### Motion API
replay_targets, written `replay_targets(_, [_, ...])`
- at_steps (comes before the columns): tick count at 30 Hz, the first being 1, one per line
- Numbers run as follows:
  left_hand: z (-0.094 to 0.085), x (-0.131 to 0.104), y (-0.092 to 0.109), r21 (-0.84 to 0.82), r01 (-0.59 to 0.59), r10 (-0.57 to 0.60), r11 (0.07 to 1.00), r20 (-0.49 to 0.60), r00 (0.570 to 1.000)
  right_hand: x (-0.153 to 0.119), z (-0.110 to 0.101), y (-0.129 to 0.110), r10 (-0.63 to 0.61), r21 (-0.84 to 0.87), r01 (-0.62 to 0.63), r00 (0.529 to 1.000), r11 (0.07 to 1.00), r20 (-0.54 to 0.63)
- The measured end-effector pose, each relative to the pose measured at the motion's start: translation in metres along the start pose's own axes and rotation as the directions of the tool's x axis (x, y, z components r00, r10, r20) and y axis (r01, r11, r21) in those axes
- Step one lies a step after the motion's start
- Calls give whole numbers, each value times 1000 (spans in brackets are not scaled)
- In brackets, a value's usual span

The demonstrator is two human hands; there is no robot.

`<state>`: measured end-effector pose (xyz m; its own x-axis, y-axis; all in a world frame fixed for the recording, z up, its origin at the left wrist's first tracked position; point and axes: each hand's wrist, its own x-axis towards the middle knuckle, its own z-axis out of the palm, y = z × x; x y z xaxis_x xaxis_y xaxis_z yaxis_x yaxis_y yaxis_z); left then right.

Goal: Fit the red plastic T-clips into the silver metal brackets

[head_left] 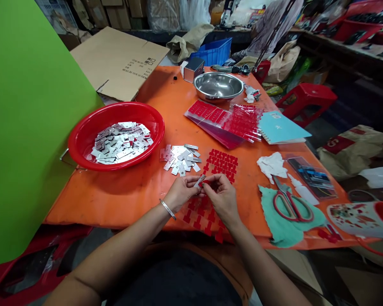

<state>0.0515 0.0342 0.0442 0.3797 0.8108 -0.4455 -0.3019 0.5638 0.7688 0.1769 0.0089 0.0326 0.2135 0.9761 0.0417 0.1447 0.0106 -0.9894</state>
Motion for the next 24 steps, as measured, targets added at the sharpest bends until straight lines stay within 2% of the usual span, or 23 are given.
replay_targets(18, [-3,1,-1,0,-16,16,1000,23,1000,-2,4,2,12,21,-12,1000,1000,-11])
replay_targets(24, [-1,1,-1,23,-57,56,998,31,998,-4,5,1,-45,-22,45,999,999,-17])
